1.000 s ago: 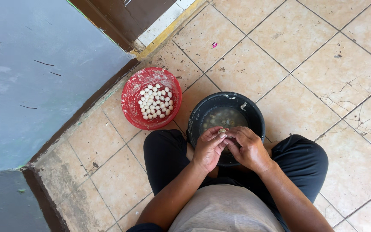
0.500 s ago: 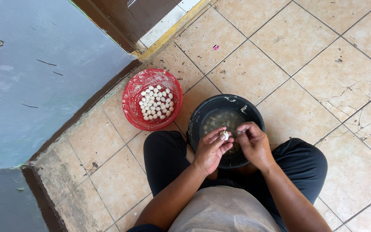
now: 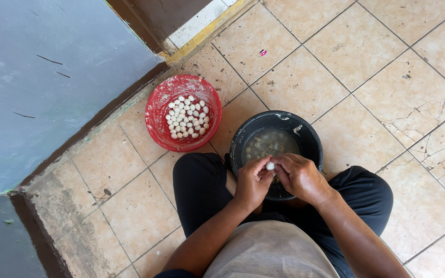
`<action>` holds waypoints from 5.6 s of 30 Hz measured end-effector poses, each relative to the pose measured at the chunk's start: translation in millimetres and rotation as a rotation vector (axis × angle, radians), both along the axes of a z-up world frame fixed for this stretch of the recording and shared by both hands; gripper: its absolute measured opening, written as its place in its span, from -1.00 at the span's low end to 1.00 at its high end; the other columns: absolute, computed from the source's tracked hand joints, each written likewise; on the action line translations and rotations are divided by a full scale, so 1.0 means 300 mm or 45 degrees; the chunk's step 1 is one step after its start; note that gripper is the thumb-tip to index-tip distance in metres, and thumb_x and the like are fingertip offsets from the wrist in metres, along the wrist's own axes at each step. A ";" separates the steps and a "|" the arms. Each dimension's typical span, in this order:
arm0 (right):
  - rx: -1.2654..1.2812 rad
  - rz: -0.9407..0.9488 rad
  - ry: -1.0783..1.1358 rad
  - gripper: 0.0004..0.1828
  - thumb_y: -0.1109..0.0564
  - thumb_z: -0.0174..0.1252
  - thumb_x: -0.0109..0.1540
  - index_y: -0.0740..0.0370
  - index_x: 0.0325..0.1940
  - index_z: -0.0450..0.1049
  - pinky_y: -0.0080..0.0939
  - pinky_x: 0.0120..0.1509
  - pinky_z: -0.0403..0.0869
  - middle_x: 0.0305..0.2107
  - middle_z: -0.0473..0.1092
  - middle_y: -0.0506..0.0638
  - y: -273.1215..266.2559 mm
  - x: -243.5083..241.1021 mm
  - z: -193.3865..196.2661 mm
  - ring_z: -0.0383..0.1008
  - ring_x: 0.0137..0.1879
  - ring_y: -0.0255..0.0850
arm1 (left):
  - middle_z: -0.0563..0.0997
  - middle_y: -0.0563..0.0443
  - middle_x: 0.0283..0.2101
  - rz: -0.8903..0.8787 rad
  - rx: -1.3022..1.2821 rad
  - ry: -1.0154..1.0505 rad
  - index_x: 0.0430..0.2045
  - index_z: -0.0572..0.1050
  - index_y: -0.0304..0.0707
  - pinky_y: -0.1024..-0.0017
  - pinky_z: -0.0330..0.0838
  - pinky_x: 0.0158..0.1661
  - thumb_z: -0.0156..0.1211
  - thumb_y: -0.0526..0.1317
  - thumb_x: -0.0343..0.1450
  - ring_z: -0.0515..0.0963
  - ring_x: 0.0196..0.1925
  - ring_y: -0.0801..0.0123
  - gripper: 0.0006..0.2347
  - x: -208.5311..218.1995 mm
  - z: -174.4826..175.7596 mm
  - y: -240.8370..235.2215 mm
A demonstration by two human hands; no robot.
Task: The person sits on the floor and peels hard-boiled eggs by hand. They remove the shell from each egg and place the peeled egg into a red bowl. The discarded shells are dropped into a black basin containing water.
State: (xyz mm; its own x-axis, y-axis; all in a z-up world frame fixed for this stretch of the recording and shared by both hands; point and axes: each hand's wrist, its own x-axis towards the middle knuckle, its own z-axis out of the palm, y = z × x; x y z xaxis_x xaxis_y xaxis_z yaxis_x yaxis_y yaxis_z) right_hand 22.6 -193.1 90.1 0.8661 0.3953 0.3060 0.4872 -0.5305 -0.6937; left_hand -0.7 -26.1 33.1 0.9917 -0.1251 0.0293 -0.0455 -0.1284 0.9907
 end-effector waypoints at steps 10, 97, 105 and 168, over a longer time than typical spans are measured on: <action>0.197 -0.274 0.362 -0.87 0.29 0.20 0.25 0.32 -0.11 0.50 -0.26 -0.25 0.55 -0.34 0.54 0.03 0.057 -0.002 -0.148 0.60 -0.28 -0.22 | 0.61 -0.26 0.03 -0.002 -0.357 0.059 0.06 0.50 -0.51 0.41 0.63 0.05 0.24 -0.47 0.45 0.68 0.04 0.26 -0.72 0.002 -0.118 0.043; -0.363 0.244 0.565 -0.81 0.12 0.19 0.14 0.18 -0.20 0.58 0.05 0.08 0.50 -0.18 0.57 0.20 0.124 0.032 -0.904 0.56 0.00 0.14 | 0.49 -0.37 0.17 0.116 0.331 -0.781 0.11 0.38 -0.41 0.09 0.47 0.20 0.11 -0.30 0.55 0.54 0.19 -0.20 -0.74 -0.007 -0.299 0.126; -0.299 0.195 1.006 -0.81 0.17 0.15 0.24 0.28 -0.11 0.54 -0.07 0.07 0.52 -0.11 0.55 0.14 0.119 0.050 -0.763 0.58 0.00 0.04 | 0.49 -0.33 0.16 0.220 0.250 -0.669 0.10 0.40 -0.43 0.13 0.48 0.17 0.11 -0.34 0.53 0.55 0.17 -0.13 -0.74 0.017 -0.267 0.125; 0.153 -0.182 0.212 -0.89 0.33 0.20 0.23 0.32 -0.17 0.46 -0.28 -0.29 0.56 -0.41 0.52 0.05 -0.085 0.024 -0.066 0.62 -0.34 -0.24 | 0.61 -0.17 -0.01 -0.226 -0.471 0.230 0.14 0.47 -0.52 0.44 0.60 0.05 0.22 -0.45 0.49 0.63 -0.02 0.39 -0.69 0.052 -0.071 -0.025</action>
State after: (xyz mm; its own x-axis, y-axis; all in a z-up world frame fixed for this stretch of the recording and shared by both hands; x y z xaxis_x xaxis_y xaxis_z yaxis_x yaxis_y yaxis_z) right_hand 29.6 -218.5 70.4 0.9531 0.2344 0.1917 0.2866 -0.4944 -0.8206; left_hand 15.0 -33.5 11.6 0.9492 -0.3073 -0.0676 0.1431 0.2302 0.9626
